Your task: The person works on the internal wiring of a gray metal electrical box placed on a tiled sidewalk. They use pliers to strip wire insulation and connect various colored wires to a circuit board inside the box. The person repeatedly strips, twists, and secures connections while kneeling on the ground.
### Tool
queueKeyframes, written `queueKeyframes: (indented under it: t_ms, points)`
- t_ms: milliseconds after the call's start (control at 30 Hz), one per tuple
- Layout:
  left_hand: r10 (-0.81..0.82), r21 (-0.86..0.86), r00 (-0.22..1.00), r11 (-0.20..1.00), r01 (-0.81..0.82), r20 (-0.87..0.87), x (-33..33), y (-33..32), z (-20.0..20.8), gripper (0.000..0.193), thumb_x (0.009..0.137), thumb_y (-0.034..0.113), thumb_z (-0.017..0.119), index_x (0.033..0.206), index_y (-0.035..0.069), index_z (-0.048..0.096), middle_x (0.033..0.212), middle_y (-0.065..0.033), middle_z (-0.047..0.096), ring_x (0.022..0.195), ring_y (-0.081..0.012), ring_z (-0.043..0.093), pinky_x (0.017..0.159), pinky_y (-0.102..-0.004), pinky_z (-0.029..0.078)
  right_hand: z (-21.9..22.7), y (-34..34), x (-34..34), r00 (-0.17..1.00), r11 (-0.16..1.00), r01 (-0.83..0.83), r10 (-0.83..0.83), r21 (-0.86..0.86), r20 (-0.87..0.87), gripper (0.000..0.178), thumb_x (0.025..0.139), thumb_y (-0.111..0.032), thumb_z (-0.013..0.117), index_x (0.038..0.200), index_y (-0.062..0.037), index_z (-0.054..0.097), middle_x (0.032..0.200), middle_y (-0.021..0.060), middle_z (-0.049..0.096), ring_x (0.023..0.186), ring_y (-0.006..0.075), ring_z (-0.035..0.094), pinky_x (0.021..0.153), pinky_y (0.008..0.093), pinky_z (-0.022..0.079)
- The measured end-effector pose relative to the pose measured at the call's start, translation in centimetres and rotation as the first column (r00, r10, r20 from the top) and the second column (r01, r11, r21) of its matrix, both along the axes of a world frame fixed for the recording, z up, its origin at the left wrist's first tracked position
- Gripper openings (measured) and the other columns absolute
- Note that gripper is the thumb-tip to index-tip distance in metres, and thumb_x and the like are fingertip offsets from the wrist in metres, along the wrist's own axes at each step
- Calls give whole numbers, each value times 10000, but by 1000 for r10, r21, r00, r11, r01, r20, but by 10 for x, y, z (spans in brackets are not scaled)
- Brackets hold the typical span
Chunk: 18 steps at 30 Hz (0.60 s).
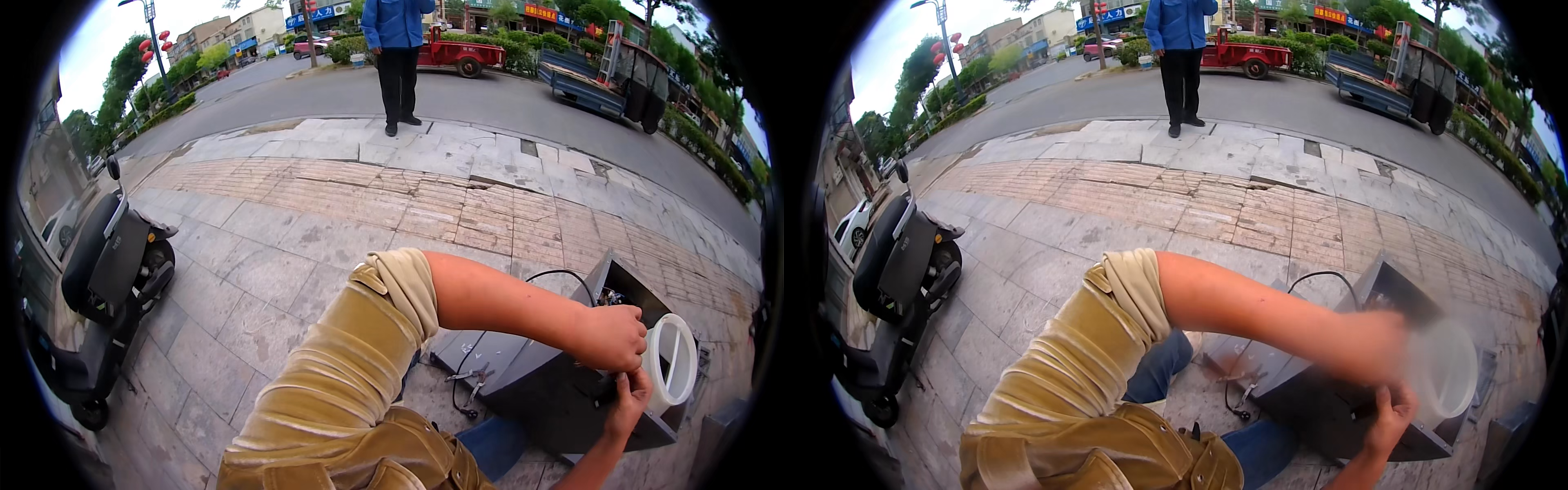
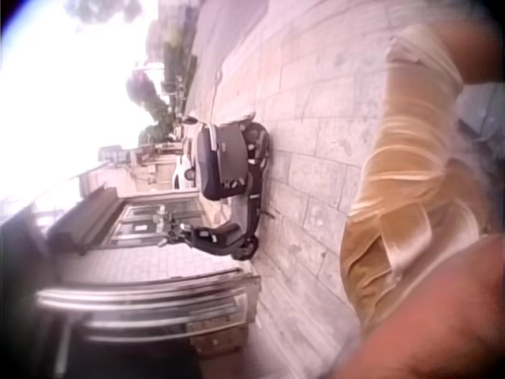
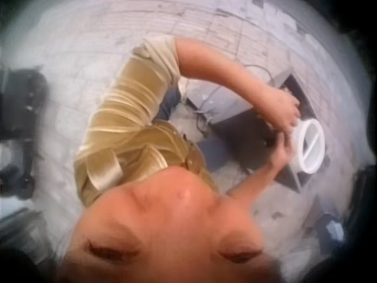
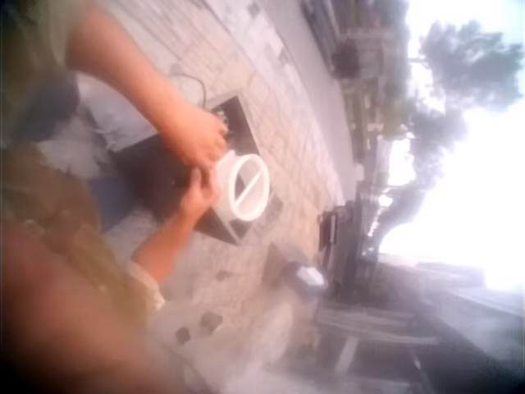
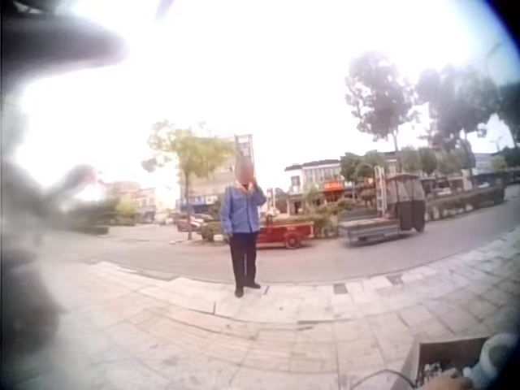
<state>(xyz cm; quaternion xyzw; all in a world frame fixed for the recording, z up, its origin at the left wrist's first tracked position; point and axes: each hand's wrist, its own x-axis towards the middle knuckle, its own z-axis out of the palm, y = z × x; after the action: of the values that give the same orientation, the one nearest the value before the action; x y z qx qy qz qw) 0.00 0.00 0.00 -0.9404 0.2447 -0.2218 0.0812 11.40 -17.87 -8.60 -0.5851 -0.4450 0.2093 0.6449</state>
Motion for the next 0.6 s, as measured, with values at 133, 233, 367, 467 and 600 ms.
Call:
queueKeyframes:
  t_ms: [133,233,367,467,600]
  points:
    - [-100,56,992,994,96,80,-12,1,13,111,721,268,657,750,161,658,775,26,635,796,-186,598,746,-354,398,2,-3,-9,989,998,66,-66,-2,-134,160,886,-98,648,996,19,653,983,48,638,864,126,580,792,281,456]
    - [-199,32,965,980,197,169,-6,22,-14,113,757,188,589,810,88,588,742,-15,550,746,-202,545,697,-350,404,-5,22,-16,994,996,-76,79,35,-74,104,856,-29,632,938,28,661,990,47,612,913,139,570,822,269,445]
    - [-31,-202,998,979,20,-51,-4,16,-7,121,815,191,632,810,78,590,754,-74,592,745,-275,607,698,-386,463,2,26,-6,987,989,-119,127,85,-99,74,850,17,655,919,39,665,973,54,607,887,126,573,797,259,454]
    - [142,-341,885,887,-312,-443,-7,-2,11,164,872,228,610,862,64,615,792,-119,636,779,-324,626,689,-425,486,-2,18,-5,995,992,-94,97,80,-38,86,841,-28,684,908,25,672,939,45,615,871,124,571,783,268,460]
    - [60,-404,831,853,-330,-553,5,6,24,220,883,288,613,907,69,627,847,-110,642,852,-295,633,720,-405,496,2,14,2,998,996,-39,42,82,-40,122,849,-82,700,911,20,677,904,33,617,834,116,577,765,274,464]
